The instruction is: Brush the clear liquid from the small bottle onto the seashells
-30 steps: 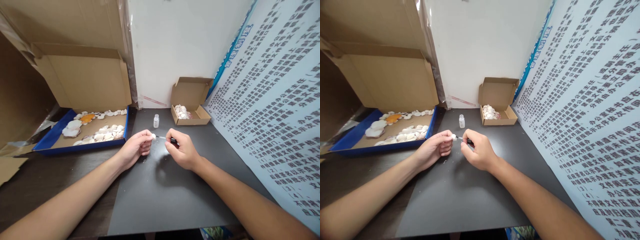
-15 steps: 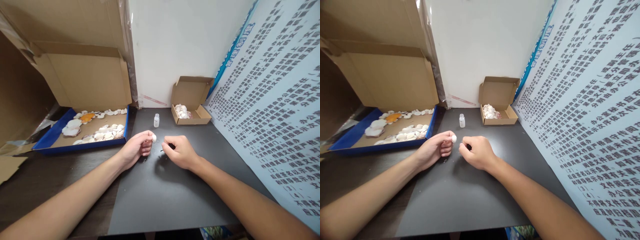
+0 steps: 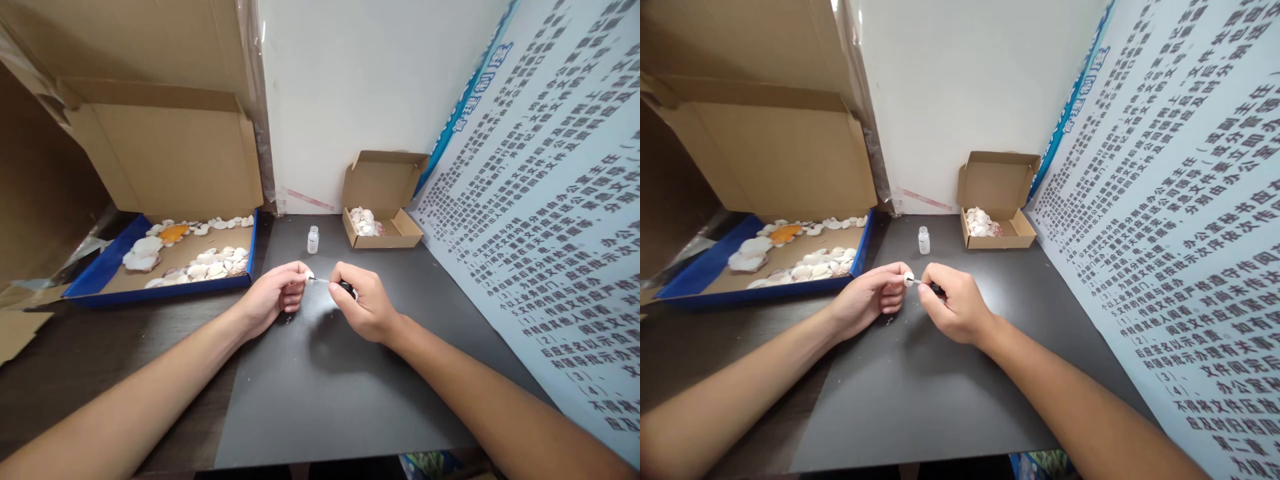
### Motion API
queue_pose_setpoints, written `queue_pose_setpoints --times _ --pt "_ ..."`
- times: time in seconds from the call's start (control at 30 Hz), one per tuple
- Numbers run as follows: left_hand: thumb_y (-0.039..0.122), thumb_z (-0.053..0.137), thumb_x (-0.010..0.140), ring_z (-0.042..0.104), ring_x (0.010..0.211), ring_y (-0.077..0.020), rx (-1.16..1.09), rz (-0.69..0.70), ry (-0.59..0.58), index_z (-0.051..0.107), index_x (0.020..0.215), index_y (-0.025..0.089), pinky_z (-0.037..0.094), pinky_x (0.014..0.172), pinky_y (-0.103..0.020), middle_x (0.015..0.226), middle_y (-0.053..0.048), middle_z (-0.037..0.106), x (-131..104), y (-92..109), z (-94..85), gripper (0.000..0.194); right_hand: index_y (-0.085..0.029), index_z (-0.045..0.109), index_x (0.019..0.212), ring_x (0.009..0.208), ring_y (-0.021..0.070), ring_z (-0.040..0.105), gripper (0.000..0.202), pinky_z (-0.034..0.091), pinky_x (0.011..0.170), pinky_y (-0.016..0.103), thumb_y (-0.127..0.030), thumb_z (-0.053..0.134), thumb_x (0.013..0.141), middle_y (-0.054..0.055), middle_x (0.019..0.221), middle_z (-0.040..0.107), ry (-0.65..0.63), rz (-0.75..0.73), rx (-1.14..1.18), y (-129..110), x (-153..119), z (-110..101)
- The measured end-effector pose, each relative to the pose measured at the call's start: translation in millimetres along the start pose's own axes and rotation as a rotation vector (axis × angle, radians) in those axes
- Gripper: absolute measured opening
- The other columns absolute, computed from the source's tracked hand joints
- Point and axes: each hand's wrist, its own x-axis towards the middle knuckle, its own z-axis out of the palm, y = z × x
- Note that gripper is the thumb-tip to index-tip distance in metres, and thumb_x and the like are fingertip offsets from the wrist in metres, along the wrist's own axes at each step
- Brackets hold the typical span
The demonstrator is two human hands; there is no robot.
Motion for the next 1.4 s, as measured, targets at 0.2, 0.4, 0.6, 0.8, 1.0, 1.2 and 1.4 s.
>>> queue_pose_setpoints --times 0.2,0.4,0.6,0.8,1.0,1.2,1.4 --pt "0.019 0.058 0.08 0.02 0.047 -0.0065 -0.004 0.001 -0.009 0.048 0.073 0.017 0.021 0.044 -0.018 0.056 0.008 0.024 -0.8 0.5 1.1 0.012 -0.021 0.041 0.069 0.055 0.0109 0.037 0.021 0.03 0.055 0.025 -0.021 0.046 0.09 -0.004 0.062 0.043 -0.011 0.01 -0.018 -0.2 -0.2 -0.2" --pt "0.019 0.059 0.08 0.021 0.046 -0.0065 -0.01 0.002 -0.014 0.05 0.073 0.017 0.021 0.044 -0.018 0.057 0.008 0.024 -1.6 0.6 1.0 0.011 -0.021 0.041 0.068 0.055 0.0114 0.038 0.021 0.031 0.055 0.025 -0.021 0.046 0.088 -0.004 0.061 0.044 -0.028 0.05 -0.032 0.1 0.2 0.0" --pt "0.019 0.059 0.081 0.02 0.047 -0.0064 -0.018 -0.002 -0.026 0.051 0.076 0.017 0.021 0.045 -0.018 0.056 0.008 0.024 -1.9 1.0 0.6 0.01 -0.021 0.041 0.067 0.055 0.0114 0.038 0.021 0.031 0.056 0.025 -0.021 0.046 0.087 -0.004 0.06 0.045 -0.037 0.067 -0.039 0.6 0.9 0.8" --pt "0.022 0.062 0.082 0.019 0.047 -0.0063 -0.012 -0.008 -0.043 0.053 0.078 0.017 0.021 0.045 -0.018 0.056 0.009 0.022 -1.9 0.9 0.3 0.011 -0.021 0.041 0.066 0.055 0.0112 0.039 0.02 0.03 0.057 0.025 -0.02 0.046 0.085 -0.004 0.06 0.045 -0.056 0.107 -0.09 2.4 2.1 2.0" --pt "0.023 0.064 0.081 0.02 0.046 -0.0061 -0.013 0.003 -0.05 0.054 0.08 0.017 0.022 0.045 -0.018 0.056 0.009 0.023 -2.1 0.4 -0.3 0.011 -0.021 0.039 0.062 0.052 0.0113 0.036 0.021 0.027 0.055 0.026 -0.02 0.048 0.081 -0.005 0.055 0.041 -0.014 0.197 -0.208 3.8 4.9 0.4" --pt "0.025 0.065 0.079 0.02 0.046 -0.0054 0.01 0.001 -0.015 0.053 0.076 0.017 0.022 0.045 -0.018 0.055 0.009 0.024 -1.4 0.3 1.2 0.015 -0.021 0.04 0.066 0.052 0.011 0.036 0.021 0.03 0.053 0.025 -0.02 0.046 0.087 -0.004 0.059 0.04 0.063 -0.018 -0.057 -1.0 1.1 -3.5" --pt "0.025 0.064 0.081 0.024 0.047 -0.0053 0.103 0.027 -0.019 0.049 0.078 0.018 0.022 0.046 -0.018 0.057 0.009 0.03 -3.2 -0.4 4.9 0.016 -0.021 0.04 0.067 0.054 0.0111 0.036 0.022 0.03 0.054 0.025 -0.02 0.045 0.088 -0.004 0.06 0.041 0.019 -0.003 -0.002 1.8 0.3 -1.2"
